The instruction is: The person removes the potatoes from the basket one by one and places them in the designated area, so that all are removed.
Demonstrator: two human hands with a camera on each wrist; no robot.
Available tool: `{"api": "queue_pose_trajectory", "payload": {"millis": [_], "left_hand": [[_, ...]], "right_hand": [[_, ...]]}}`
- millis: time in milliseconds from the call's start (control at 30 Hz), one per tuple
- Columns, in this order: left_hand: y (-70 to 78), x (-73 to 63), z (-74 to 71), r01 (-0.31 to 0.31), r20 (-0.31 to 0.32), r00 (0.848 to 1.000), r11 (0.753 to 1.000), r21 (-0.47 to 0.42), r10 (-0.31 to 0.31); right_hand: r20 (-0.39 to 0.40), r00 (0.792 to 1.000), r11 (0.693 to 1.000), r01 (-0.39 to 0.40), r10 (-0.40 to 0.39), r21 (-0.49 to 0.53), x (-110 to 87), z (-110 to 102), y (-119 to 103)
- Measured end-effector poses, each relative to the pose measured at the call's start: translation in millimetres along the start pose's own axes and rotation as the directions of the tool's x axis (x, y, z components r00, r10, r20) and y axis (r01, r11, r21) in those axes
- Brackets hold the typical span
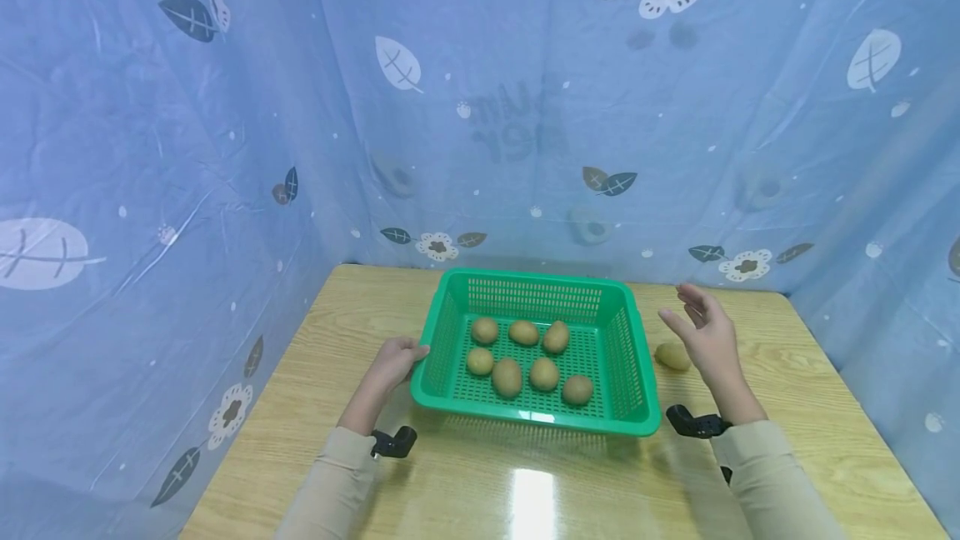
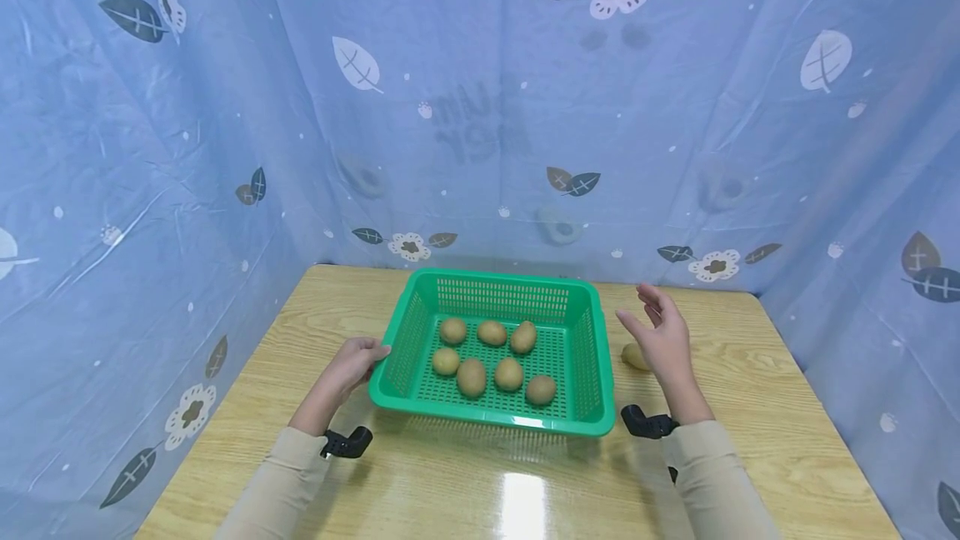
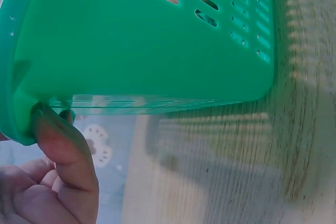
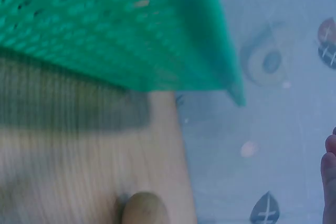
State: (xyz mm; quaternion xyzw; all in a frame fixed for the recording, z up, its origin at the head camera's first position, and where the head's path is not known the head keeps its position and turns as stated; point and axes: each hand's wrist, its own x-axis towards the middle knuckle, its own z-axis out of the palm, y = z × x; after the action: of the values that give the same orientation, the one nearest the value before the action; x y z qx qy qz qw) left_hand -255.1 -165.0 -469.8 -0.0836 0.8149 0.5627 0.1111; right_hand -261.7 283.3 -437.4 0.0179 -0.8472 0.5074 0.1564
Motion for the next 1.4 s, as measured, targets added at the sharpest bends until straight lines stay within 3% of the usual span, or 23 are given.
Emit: {"api": "queue_pose_trajectory", "payload": {"millis": [833,1400], "left_hand": [[0.3,0.0,0.4,0.016,-0.004,1.0,1.0,-0.001,-0.016],[-0.2,-1.4,1.1,0.014,-0.005,1.0,1.0,0.001,-0.014]], "right_hand": [[0.054,0.99,0.978,0.121,-0.132,0.171,14.3,28.8,-37.7],[0.161,0.979,0.939,0.064,-0.125,0.339,30.3,69.3,-37.6]]}}
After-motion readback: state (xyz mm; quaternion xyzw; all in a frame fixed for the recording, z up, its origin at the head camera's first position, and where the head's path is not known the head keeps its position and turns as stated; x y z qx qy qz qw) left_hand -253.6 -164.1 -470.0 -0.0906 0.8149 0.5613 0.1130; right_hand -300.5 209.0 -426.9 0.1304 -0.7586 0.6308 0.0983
